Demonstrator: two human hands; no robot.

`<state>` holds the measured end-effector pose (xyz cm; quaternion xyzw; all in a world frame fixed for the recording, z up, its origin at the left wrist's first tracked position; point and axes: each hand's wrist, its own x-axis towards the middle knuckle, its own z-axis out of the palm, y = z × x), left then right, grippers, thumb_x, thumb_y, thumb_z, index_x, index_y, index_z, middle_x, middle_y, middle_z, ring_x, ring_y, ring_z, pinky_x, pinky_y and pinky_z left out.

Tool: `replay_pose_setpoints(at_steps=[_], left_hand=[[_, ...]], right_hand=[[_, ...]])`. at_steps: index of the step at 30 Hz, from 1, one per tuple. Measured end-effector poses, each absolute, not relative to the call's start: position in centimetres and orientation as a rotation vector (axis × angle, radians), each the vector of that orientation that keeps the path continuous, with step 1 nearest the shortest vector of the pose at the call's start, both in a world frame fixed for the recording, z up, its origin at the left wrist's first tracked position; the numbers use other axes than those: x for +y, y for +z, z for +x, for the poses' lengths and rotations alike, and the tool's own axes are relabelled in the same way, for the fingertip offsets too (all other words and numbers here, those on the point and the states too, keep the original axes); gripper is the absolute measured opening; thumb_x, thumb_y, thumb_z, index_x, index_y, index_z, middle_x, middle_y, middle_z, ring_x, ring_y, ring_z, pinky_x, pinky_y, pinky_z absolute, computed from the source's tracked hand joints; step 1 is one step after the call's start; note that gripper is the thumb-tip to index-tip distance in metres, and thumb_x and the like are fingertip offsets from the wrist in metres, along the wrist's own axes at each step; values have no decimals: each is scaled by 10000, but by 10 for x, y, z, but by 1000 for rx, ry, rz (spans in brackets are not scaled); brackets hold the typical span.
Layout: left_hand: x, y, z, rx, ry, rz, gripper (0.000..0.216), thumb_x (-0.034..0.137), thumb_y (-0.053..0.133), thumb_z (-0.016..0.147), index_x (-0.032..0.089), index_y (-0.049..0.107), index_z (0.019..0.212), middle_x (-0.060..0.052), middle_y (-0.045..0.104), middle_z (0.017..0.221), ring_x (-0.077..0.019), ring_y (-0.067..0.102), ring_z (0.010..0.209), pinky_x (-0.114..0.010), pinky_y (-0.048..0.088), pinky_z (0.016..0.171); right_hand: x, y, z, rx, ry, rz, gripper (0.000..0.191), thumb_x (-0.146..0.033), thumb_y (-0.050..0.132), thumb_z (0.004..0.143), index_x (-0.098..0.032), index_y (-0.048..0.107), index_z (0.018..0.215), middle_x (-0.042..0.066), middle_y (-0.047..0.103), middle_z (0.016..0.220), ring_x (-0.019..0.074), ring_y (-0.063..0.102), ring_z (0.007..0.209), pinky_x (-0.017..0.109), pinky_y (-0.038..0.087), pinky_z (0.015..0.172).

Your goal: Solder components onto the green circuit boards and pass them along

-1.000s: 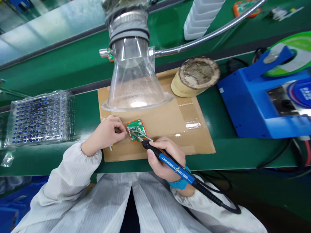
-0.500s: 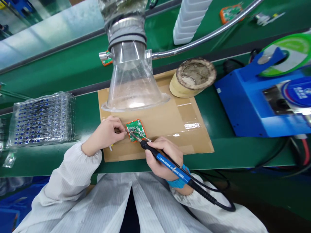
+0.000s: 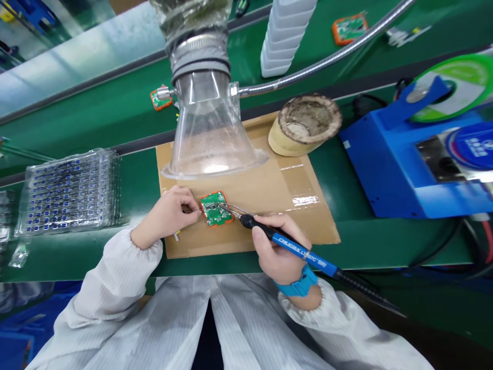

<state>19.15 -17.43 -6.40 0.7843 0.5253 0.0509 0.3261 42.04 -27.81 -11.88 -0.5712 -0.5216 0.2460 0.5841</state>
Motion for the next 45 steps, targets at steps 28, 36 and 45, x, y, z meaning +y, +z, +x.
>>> replay_pose_setpoints(at_steps=[28,36,45], left_hand=[[28,-28,78,2459,427,1815,169,209,603,883,177,629,1047,-185,684,1230,-339,553,1289,-449,416,1072],[70,-72,153,2284,459,1514,157,238,683,851,93,676,910,-291,711,1187,-369,637,1234,-392,469,1000],[-73,-48,99,1807,870,1242,231,226,636,867,187,466,714,-27,671,662,-181,752,706,-225,563,594]], right_hand=[[-275,-120,429,-1163,592,-1333,126,-345,746,866,-220,728,866,42,712,779,198,696,703,300,515,603],[-272,-118,428,-1194,551,-1325,141,-354,738,867,-216,719,848,48,711,753,209,689,686,304,500,584],[-278,-124,426,-1130,618,-1324,186,-373,756,858,-189,730,855,59,715,801,205,688,716,320,518,650]])
